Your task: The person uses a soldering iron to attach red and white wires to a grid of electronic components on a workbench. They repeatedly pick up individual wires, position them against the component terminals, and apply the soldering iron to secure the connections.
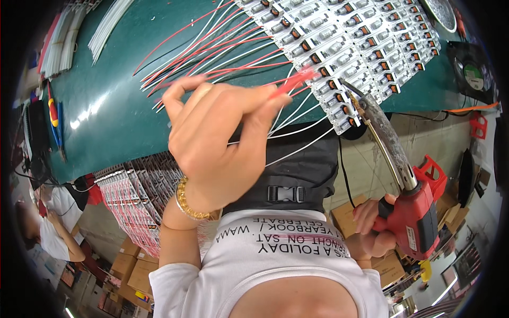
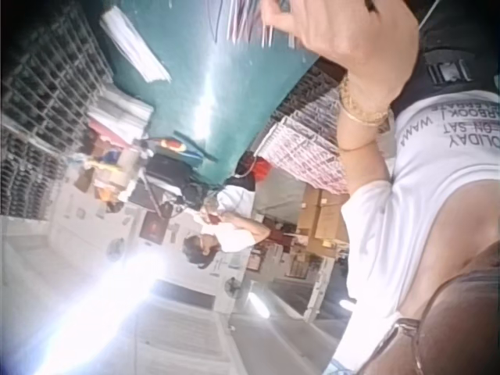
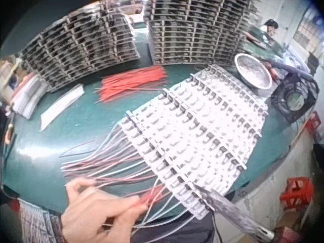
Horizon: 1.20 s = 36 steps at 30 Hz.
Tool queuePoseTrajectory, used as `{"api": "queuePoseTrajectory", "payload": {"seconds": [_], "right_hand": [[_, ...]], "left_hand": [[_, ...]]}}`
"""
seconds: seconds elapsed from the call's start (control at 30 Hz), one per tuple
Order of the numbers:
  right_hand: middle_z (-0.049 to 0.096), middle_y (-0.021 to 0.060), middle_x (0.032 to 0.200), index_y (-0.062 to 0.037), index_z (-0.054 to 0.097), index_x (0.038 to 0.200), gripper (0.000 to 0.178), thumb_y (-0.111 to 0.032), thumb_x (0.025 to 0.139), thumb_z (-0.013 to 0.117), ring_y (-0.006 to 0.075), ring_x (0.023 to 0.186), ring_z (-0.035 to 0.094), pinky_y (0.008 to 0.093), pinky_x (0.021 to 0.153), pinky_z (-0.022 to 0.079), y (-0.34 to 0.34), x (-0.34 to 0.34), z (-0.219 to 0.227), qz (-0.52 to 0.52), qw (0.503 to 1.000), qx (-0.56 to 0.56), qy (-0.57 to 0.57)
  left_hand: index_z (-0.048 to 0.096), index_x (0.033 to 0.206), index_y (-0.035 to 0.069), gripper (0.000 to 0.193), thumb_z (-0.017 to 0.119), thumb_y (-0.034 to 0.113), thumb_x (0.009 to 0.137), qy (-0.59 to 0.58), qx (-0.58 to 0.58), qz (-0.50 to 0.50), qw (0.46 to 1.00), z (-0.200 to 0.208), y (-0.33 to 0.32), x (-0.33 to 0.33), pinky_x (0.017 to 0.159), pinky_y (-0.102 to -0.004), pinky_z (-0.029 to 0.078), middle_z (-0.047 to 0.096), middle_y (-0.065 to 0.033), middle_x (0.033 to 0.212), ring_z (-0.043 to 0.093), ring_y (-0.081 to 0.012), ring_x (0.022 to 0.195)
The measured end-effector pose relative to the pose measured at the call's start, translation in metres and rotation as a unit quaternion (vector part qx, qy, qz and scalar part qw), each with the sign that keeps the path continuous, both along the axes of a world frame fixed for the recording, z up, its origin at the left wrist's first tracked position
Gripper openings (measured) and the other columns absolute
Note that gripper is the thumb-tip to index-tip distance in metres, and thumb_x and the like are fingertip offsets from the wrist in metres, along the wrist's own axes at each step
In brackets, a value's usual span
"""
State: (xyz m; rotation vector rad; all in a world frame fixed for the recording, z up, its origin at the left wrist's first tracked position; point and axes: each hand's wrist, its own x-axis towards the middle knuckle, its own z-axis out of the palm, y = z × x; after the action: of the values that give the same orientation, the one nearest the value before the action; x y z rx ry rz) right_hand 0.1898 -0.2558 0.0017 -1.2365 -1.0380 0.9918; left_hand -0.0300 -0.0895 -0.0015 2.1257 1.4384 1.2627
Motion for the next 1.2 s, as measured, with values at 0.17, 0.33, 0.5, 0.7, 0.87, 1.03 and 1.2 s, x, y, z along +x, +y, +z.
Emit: {"api": "queuePoseTrajectory", "payload": {"seconds": [0.17, 0.33, 0.5, 0.7, 0.87, 1.03, 1.2], "right_hand": [[0.045, -0.0018, 0.048, 0.0049, 0.036, 0.126, 0.082, -0.062, 0.081, 0.052, 0.0115, 0.038, 0.042, 0.0258, 0.044, 0.038, -0.007, 0.003, 0.000, 0.009, 1.000, -0.021, 0.015], [0.045, -0.0020, 0.049, 0.0026, 0.040, 0.121, 0.079, -0.063, 0.080, 0.052, 0.0117, 0.039, 0.043, 0.0260, 0.044, 0.037, -0.014, 0.007, 0.000, 0.031, 0.998, -0.048, -0.003], [0.044, -0.0018, 0.049, 0.0009, 0.044, 0.115, 0.073, -0.062, 0.080, 0.054, 0.0116, 0.041, 0.043, 0.0275, 0.044, 0.037, -0.038, 0.017, -0.010, 0.019, 0.993, -0.078, -0.083], [0.044, -0.0016, 0.050, 0.0035, 0.044, 0.115, 0.074, -0.060, 0.080, 0.056, 0.0114, 0.042, 0.043, 0.0264, 0.044, 0.038, -0.046, 0.024, -0.008, 0.021, 0.978, -0.070, -0.198], [0.043, -0.0022, 0.049, 0.0047, 0.040, 0.124, 0.081, -0.062, 0.080, 0.054, 0.0109, 0.041, 0.043, 0.0255, 0.046, 0.038, -0.017, 0.001, 0.006, 0.017, 0.995, -0.069, -0.076], [0.042, -0.0024, 0.049, 0.0041, 0.039, 0.127, 0.083, -0.063, 0.080, 0.053, 0.0108, 0.041, 0.043, 0.0254, 0.046, 0.038, -0.017, -0.004, 0.006, -0.009, 0.997, -0.077, -0.027], [0.041, -0.0024, 0.047, 0.0050, 0.039, 0.126, 0.084, -0.063, 0.079, 0.054, 0.0112, 0.039, 0.042, 0.0259, 0.045, 0.037, -0.011, 0.002, -0.007, 0.050, 0.998, -0.023, 0.000]], "left_hand": [[0.062, 0.069, 0.005, 0.011, 0.073, 0.003, 0.069, 0.022, -0.078, -0.063, 0.995, -0.003, -0.008, 0.008, 0.073, -0.0295, 0.033, 0.056, -0.0008, 0.063, 0.049, -0.0161, 0.060], [0.061, 0.068, 0.006, 0.012, 0.073, 0.004, 0.069, 0.032, -0.075, -0.064, 0.995, -0.003, -0.007, 0.012, 0.073, -0.0297, 0.032, 0.056, -0.0005, 0.063, 0.049, -0.0165, 0.061], [0.061, 0.067, 0.006, 0.012, 0.073, 0.005, 0.070, 0.037, -0.075, -0.066, 0.994, -0.006, -0.006, 0.010, 0.072, -0.0298, 0.032, 0.055, -0.0006, 0.062, 0.048, -0.0165, 0.061], [0.061, 0.067, 0.006, 0.013, 0.073, 0.006, 0.069, 0.035, -0.067, -0.064, 0.995, -0.006, -0.006, 0.012, 0.071, -0.0297, 0.032, 0.054, -0.0006, 0.061, 0.048, -0.0166, 0.060], [0.061, 0.067, 0.006, 0.013, 0.074, 0.006, 0.069, 0.045, -0.068, -0.059, 0.995, -0.004, -0.008, 0.012, 0.071, -0.0298, 0.032, 0.053, -0.0007, 0.060, 0.048, -0.0169, 0.059], [0.061, 0.067, 0.006, 0.013, 0.073, 0.006, 0.070, 0.036, -0.055, -0.062, 0.996, -0.006, -0.007, 0.011, 0.071, -0.0302, 0.033, 0.054, -0.0011, 0.060, 0.048, -0.0168, 0.059], [0.061, 0.068, 0.006, 0.012, 0.073, 0.006, 0.071, 0.019, -0.042, -0.044, 0.998, -0.009, -0.010, 0.012, 0.071, -0.0305, 0.033, 0.056, -0.0014, 0.062, 0.049, -0.0167, 0.059]]}}
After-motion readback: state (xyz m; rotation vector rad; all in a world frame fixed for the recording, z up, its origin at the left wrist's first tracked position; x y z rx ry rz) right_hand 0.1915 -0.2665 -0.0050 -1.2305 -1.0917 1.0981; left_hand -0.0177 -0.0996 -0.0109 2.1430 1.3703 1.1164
